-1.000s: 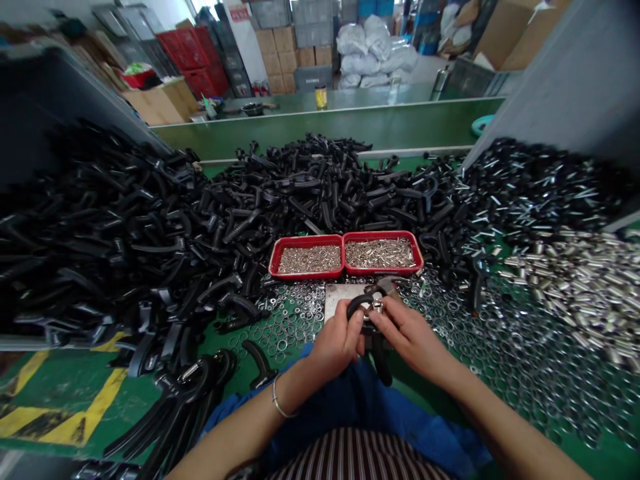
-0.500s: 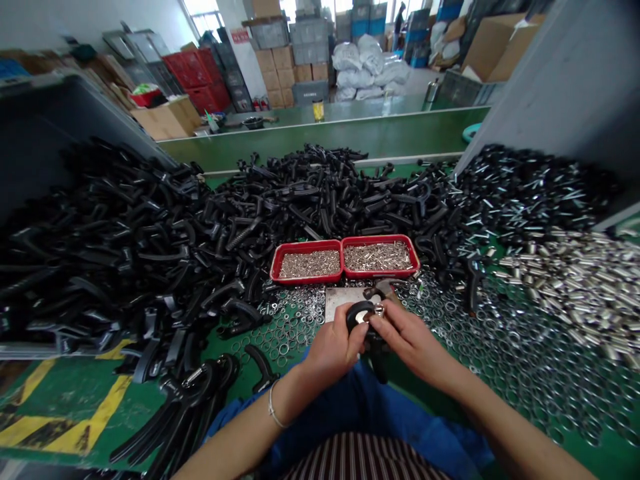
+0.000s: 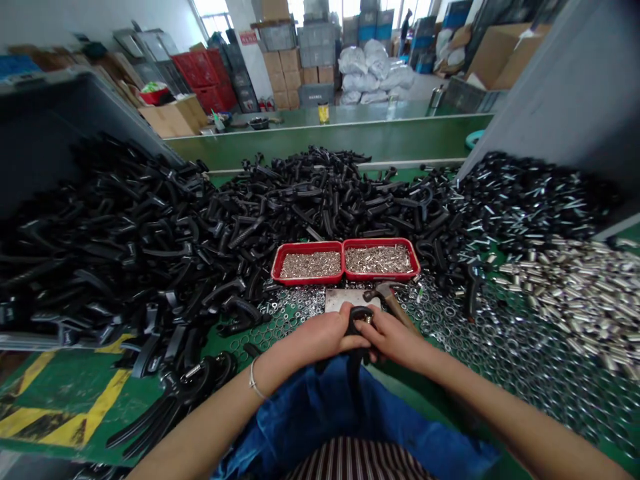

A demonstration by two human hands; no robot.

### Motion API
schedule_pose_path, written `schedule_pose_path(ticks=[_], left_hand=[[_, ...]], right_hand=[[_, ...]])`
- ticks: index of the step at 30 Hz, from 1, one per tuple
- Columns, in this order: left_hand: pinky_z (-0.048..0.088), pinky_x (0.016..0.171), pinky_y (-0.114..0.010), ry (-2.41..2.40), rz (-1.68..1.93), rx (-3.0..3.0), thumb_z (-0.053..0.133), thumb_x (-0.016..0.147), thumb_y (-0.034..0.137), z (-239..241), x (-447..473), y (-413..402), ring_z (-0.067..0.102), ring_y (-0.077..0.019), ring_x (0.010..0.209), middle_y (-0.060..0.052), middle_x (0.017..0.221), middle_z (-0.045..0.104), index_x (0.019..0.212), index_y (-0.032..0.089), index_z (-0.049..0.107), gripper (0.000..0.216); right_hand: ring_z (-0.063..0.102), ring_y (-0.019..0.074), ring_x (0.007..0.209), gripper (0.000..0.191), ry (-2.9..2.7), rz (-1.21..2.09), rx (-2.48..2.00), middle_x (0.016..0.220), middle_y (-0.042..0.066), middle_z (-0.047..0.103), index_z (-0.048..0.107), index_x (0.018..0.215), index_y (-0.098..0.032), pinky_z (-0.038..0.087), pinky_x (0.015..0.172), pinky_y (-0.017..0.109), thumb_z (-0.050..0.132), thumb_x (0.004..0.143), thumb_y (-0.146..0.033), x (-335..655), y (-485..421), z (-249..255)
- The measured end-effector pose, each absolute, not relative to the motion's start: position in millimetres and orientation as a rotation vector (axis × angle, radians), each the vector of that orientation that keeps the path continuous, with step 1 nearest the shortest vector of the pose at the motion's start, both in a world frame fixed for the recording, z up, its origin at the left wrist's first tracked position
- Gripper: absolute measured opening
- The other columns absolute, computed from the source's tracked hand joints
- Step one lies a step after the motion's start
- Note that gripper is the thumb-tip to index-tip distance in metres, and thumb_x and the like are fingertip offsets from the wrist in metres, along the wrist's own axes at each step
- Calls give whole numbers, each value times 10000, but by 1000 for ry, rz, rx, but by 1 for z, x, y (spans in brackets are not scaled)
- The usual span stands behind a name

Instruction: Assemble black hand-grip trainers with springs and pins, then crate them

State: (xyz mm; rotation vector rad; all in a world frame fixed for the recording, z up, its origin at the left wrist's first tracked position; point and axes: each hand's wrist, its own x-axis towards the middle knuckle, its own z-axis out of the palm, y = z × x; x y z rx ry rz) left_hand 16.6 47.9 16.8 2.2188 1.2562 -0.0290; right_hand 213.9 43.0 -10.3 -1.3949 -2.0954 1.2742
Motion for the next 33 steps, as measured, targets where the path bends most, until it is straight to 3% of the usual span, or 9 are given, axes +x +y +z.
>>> schedule_pose_path(ticks=[4,9,13,18,21,25,28,33], left_hand=[[561,758,-407,1387,-117,2353,586,845,636,-3,17,75,723,-351,921,-159,1037,732,1190,166,566,584],[578,682,-428,1358,-234,2667,577,864,608,7,33,110,736,-364,807,-168,873,752,967,150,703,486],[572,711,-376,1473,-22,2831,492,967,297,35,56,152,740,-289,816,-150,860,753,965,149,716,268],[545,828,-394,1464,-36,2854,672,801,78,31,86,201,732,-282,853,-158,851,756,801,115,740,77],[507,890,-445,1466,-22,2814,672,793,58,12,88,206,724,-283,835,-166,836,752,767,109,737,86],[431,968,-494,1484,78,2744,547,886,77,-11,77,200,689,-313,986,-215,968,733,924,64,723,181],[438,937,-451,1540,170,2669,481,931,105,-17,71,199,675,-300,1012,-212,1004,722,990,59,694,225],[474,833,-362,1644,354,2526,522,954,234,-11,67,197,685,-255,911,-148,948,727,970,109,660,187]], right_hand=[[600,213,1020,216,-2225,595,-1431,1061,85,669,621,1125,-188,444,900,325,526,968,-301,225,101,-17],[576,243,1020,239,-2367,109,-1528,966,96,678,722,877,-190,434,904,336,507,965,-244,241,164,-1],[576,274,1024,199,-2440,27,-1559,965,136,694,744,859,-165,438,897,355,563,918,-225,232,181,-4],[600,261,1020,187,-2490,39,-1628,978,144,716,743,939,-146,457,861,320,566,877,-154,217,193,-16],[587,271,1047,194,-2486,98,-1648,1001,168,708,726,928,-123,444,898,330,540,892,-167,218,196,-24],[544,296,1106,200,-2395,195,-1665,1058,200,682,681,937,-120,404,964,365,502,920,-207,222,200,-40],[552,304,1065,178,-2266,243,-1671,1064,200,671,637,953,-134,412,933,392,492,919,-231,221,202,-49],[612,249,908,187,-2032,332,-1607,977,137,686,589,1005,-154,464,821,361,438,909,-207,228,198,-39]])
